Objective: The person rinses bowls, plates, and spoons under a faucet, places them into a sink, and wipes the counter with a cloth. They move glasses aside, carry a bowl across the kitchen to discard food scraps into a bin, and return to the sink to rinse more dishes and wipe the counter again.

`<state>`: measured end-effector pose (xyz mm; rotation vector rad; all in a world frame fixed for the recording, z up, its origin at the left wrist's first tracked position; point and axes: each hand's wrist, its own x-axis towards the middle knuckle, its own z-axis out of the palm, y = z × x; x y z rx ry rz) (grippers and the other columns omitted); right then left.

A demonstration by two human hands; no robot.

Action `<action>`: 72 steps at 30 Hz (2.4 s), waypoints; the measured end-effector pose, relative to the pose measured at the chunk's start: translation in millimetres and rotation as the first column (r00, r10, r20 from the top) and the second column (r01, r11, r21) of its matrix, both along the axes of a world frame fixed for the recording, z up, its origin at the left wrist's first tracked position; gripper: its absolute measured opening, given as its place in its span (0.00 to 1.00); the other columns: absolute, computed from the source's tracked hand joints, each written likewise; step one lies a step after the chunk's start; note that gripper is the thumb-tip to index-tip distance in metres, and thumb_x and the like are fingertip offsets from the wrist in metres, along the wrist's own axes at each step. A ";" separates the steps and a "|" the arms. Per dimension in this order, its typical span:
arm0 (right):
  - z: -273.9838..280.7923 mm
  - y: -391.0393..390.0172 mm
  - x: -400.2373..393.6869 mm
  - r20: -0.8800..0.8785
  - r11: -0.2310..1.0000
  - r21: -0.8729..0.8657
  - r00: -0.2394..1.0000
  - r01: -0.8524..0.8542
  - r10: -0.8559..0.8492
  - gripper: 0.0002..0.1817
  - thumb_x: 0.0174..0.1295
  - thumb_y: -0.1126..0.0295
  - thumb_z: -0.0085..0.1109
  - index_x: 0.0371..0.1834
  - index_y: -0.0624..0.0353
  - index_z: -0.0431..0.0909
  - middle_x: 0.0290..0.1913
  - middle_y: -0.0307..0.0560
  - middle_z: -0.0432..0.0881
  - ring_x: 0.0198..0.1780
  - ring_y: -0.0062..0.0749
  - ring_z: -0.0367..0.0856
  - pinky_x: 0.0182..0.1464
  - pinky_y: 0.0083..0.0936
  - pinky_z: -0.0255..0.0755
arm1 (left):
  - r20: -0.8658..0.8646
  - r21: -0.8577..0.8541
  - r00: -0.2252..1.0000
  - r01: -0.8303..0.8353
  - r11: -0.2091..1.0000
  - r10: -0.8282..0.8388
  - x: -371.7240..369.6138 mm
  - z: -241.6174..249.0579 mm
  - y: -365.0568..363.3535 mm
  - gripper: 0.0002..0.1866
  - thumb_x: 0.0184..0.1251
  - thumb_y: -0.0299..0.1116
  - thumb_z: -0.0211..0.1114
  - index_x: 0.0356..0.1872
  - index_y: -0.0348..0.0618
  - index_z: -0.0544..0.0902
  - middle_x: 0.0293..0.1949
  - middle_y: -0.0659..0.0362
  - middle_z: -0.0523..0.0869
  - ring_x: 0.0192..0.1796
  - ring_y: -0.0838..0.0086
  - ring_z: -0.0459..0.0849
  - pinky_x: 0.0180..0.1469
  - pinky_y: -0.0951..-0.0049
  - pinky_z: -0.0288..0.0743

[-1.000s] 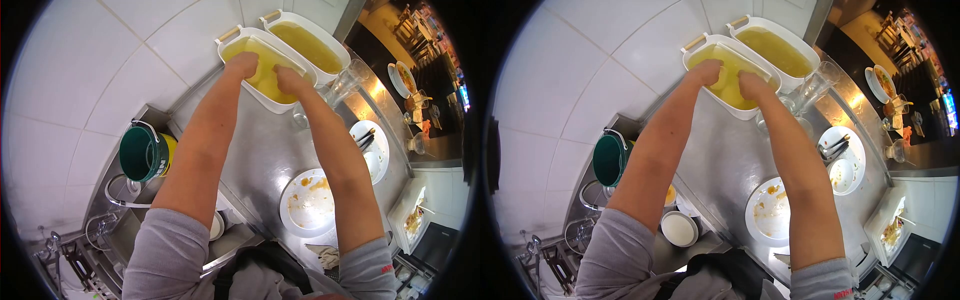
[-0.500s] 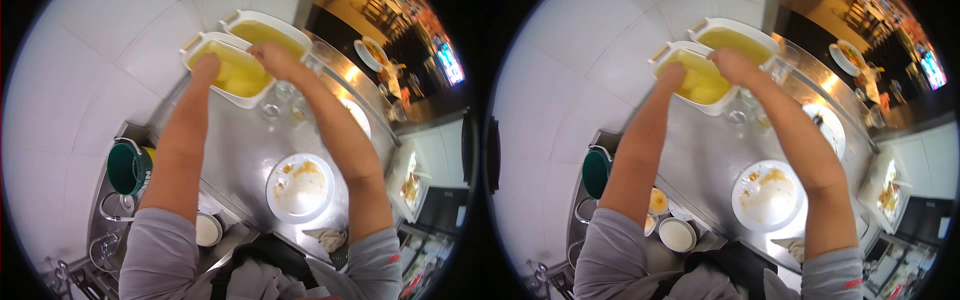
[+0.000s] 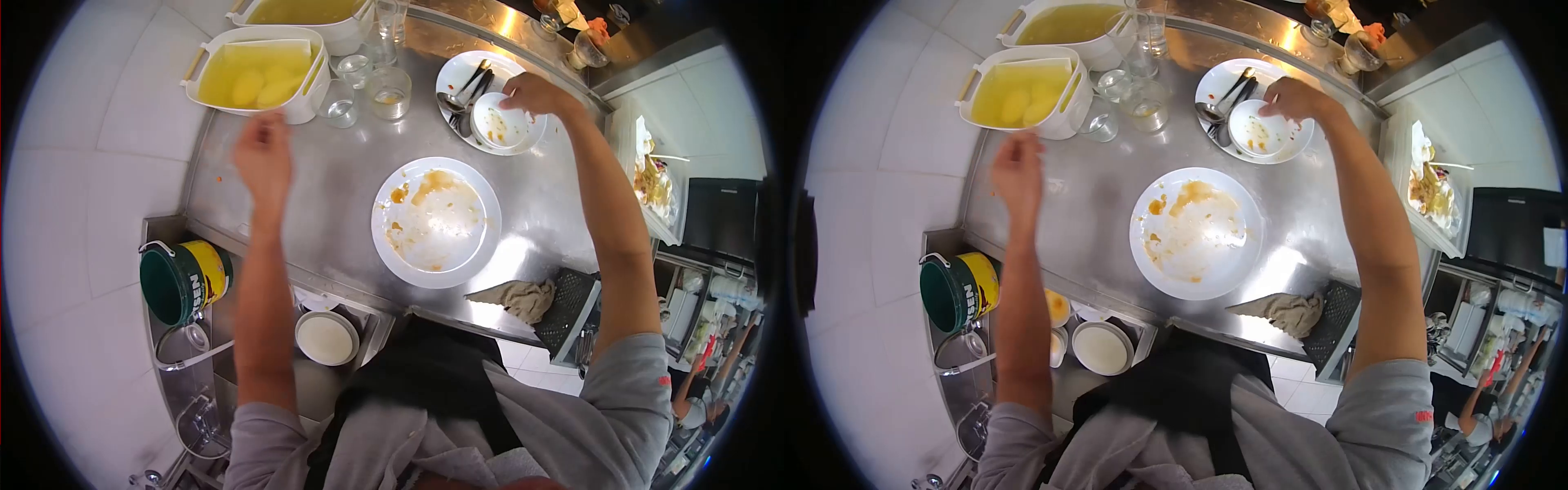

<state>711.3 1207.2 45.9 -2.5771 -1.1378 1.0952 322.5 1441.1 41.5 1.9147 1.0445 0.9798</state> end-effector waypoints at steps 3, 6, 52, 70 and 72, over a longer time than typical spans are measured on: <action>-57.2 -24.3 9.1 0.072 0.985 0.168 0.997 -0.042 0.030 0.29 0.58 0.61 0.68 0.61 0.67 0.76 0.55 0.59 0.79 0.44 0.38 0.84 0.36 0.33 0.82 | 0.044 -0.289 0.916 0.393 0.873 -0.398 45.0 -23.9 -82.4 0.10 0.73 0.34 0.60 0.43 0.39 0.86 0.30 0.60 0.86 0.28 0.83 0.81 0.31 0.81 0.76; -68.9 -35.7 10.0 0.100 0.966 0.259 0.995 -0.021 -0.005 0.33 0.59 0.58 0.67 0.63 0.70 0.73 0.61 0.62 0.75 0.43 0.43 0.85 0.31 0.33 0.82 | 0.145 -0.505 0.868 0.478 0.719 -0.475 104.2 -45.4 -145.5 0.14 0.72 0.36 0.62 0.50 0.35 0.83 0.35 0.56 0.87 0.31 0.77 0.86 0.34 0.76 0.83; -199.6 97.1 -730.4 0.034 0.350 0.891 0.812 -0.289 0.582 0.28 0.59 0.81 0.49 0.67 0.62 0.65 0.59 0.66 0.71 0.62 0.61 0.69 0.67 0.43 0.62 | 0.661 -0.681 0.468 0.045 0.731 0.587 -469.5 -221.2 -122.8 0.21 0.65 0.17 0.59 0.58 0.40 0.81 0.51 0.55 0.85 0.50 0.71 0.85 0.53 0.70 0.79; -94.8 50.2 -595.8 -0.109 0.699 0.424 0.734 -0.576 0.671 0.14 0.65 0.73 0.62 0.53 0.60 0.81 0.55 0.53 0.81 0.52 0.47 0.82 0.57 0.35 0.75 | -0.286 -0.547 0.951 -0.065 0.834 -0.113 -366.9 -375.5 -258.7 0.23 0.58 0.23 0.57 0.57 0.34 0.76 0.46 0.38 0.85 0.49 0.42 0.83 0.54 0.51 0.76; -43.3 39.0 -553.8 -0.093 0.765 0.480 0.842 -0.430 0.532 0.13 0.64 0.73 0.63 0.51 0.60 0.82 0.52 0.49 0.83 0.49 0.40 0.83 0.54 0.32 0.76 | -0.431 -0.499 0.895 -0.130 0.857 -0.115 -350.7 -411.7 -276.4 0.20 0.60 0.23 0.55 0.54 0.28 0.74 0.44 0.34 0.84 0.49 0.42 0.83 0.53 0.52 0.77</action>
